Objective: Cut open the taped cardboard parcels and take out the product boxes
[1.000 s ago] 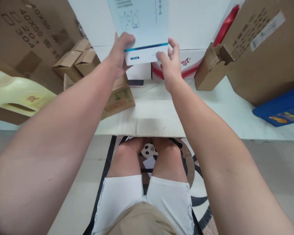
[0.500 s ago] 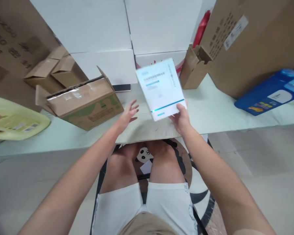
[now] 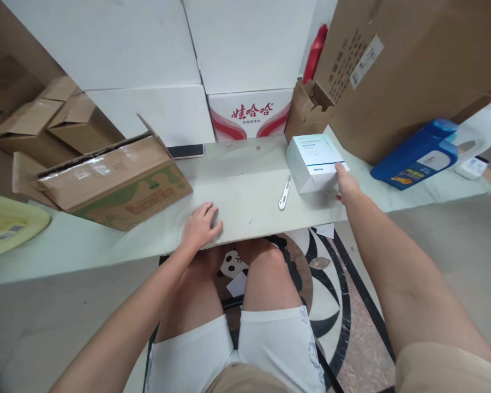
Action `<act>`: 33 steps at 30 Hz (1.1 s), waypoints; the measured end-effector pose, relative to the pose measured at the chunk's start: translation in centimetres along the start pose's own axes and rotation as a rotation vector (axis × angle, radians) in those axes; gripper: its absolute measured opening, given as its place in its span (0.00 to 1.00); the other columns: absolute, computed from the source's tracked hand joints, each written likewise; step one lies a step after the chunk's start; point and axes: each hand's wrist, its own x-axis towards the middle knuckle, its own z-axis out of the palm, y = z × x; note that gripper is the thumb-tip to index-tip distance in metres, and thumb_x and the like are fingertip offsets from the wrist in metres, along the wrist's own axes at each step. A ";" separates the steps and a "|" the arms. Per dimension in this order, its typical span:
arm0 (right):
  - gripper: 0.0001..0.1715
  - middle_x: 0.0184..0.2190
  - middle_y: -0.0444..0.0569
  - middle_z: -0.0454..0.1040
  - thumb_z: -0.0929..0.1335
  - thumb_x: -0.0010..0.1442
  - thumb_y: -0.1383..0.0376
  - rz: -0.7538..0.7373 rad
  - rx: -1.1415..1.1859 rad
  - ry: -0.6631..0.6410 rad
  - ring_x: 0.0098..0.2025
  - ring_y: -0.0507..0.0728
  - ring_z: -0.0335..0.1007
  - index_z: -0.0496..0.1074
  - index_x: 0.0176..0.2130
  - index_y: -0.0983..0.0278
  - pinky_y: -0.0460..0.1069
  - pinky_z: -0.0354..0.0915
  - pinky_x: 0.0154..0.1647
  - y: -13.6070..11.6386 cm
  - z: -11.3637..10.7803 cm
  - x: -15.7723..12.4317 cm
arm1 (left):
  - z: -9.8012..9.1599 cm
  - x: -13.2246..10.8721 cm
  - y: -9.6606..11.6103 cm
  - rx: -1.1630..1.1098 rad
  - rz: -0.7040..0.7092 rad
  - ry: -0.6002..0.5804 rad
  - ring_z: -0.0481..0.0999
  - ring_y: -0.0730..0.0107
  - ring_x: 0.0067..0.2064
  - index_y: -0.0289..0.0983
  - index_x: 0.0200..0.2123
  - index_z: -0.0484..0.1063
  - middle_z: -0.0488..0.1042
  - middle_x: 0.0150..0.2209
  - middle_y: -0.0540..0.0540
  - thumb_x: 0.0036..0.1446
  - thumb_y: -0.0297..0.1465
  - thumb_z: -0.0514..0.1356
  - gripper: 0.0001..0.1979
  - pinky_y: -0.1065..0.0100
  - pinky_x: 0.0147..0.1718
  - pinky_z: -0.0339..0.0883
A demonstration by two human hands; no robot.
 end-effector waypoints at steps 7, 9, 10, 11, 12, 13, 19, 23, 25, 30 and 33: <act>0.24 0.25 0.47 0.68 0.59 0.69 0.48 -0.022 0.007 -0.019 0.26 0.52 0.70 0.68 0.41 0.66 0.47 0.63 0.29 -0.5 1.8 -0.3 | 0.0 0.0 -0.1 0.011 0.001 0.018 0.64 0.46 0.70 0.32 0.61 0.71 0.68 0.67 0.34 0.64 0.37 0.56 0.25 0.48 0.68 0.62; 0.25 0.25 0.48 0.69 0.58 0.70 0.49 -0.032 0.026 -0.016 0.26 0.53 0.71 0.69 0.41 0.67 0.48 0.66 0.31 -1.0 2.4 0.0 | 0.1 0.0 -0.1 0.012 0.000 0.023 0.65 0.45 0.70 0.33 0.60 0.72 0.69 0.67 0.34 0.64 0.37 0.56 0.25 0.48 0.67 0.62; 0.25 0.25 0.49 0.70 0.58 0.70 0.50 -0.037 0.036 -0.013 0.26 0.53 0.72 0.69 0.41 0.68 0.48 0.67 0.32 -1.3 2.7 0.2 | 0.1 0.0 -0.2 0.014 0.002 0.027 0.65 0.45 0.70 0.33 0.60 0.72 0.69 0.66 0.33 0.64 0.37 0.56 0.25 0.47 0.67 0.63; 0.25 0.25 0.49 0.70 0.58 0.70 0.50 -0.041 0.047 -0.012 0.26 0.53 0.72 0.69 0.42 0.68 0.48 0.68 0.33 -1.6 2.9 0.5 | 0.1 0.0 -0.2 0.017 0.005 0.033 0.65 0.45 0.70 0.33 0.60 0.72 0.69 0.66 0.33 0.64 0.37 0.56 0.24 0.47 0.67 0.63; 0.25 0.25 0.49 0.70 0.59 0.70 0.50 -0.045 0.058 -0.011 0.26 0.53 0.73 0.69 0.44 0.69 0.48 0.68 0.33 -1.9 3.2 0.9 | 0.2 0.0 -0.3 0.020 0.009 0.038 0.65 0.44 0.69 0.33 0.60 0.72 0.69 0.66 0.33 0.64 0.37 0.56 0.24 0.47 0.67 0.63; 0.25 0.25 0.49 0.70 0.59 0.70 0.51 -0.050 0.070 -0.010 0.27 0.54 0.73 0.69 0.45 0.69 0.48 0.69 0.33 -2.2 3.4 1.3 | 0.3 0.0 -0.3 0.024 0.013 0.045 0.66 0.44 0.69 0.33 0.59 0.72 0.69 0.66 0.33 0.64 0.37 0.56 0.24 0.47 0.66 0.64; 0.28 0.28 0.49 0.69 0.60 0.70 0.52 -0.089 0.135 -0.005 0.27 0.53 0.71 0.67 0.53 0.73 0.50 0.70 0.35 -4.0 5.4 4.3 | 0.8 0.0 -0.6 0.058 0.036 0.082 0.68 0.45 0.68 0.34 0.58 0.73 0.71 0.64 0.33 0.64 0.37 0.55 0.23 0.48 0.64 0.66; 0.31 0.32 0.53 0.71 0.59 0.70 0.51 -0.136 0.152 0.000 0.28 0.52 0.69 0.67 0.56 0.74 0.52 0.70 0.37 -5.2 7.4 6.5 | 1.0 0.0 -0.8 0.063 0.045 0.084 0.69 0.44 0.67 0.33 0.58 0.74 0.72 0.63 0.32 0.64 0.37 0.55 0.23 0.47 0.63 0.67; 0.32 0.35 0.56 0.72 0.58 0.71 0.52 -0.152 0.151 -0.004 0.29 0.51 0.67 0.67 0.57 0.75 0.52 0.70 0.37 -5.9 8.4 7.4 | 1.0 0.0 -0.9 0.053 0.048 0.082 0.69 0.43 0.67 0.33 0.57 0.74 0.72 0.63 0.32 0.63 0.37 0.56 0.23 0.45 0.63 0.68; 0.33 0.38 0.59 0.73 0.56 0.72 0.51 -0.181 0.121 -0.020 0.30 0.52 0.67 0.65 0.60 0.74 0.52 0.70 0.36 -7.7 11.2 9.4 | 1.0 -0.1 -1.1 0.051 0.049 0.081 0.69 0.43 0.66 0.33 0.57 0.74 0.73 0.62 0.32 0.64 0.37 0.55 0.22 0.45 0.62 0.68; 0.35 0.40 0.60 0.73 0.55 0.73 0.50 -0.182 0.102 -0.056 0.31 0.52 0.68 0.62 0.62 0.75 0.52 0.71 0.37 -8.8 12.8 10.2 | 1.1 -0.1 -1.2 0.049 0.052 0.083 0.70 0.44 0.66 0.33 0.57 0.74 0.73 0.62 0.32 0.64 0.36 0.54 0.22 0.45 0.62 0.68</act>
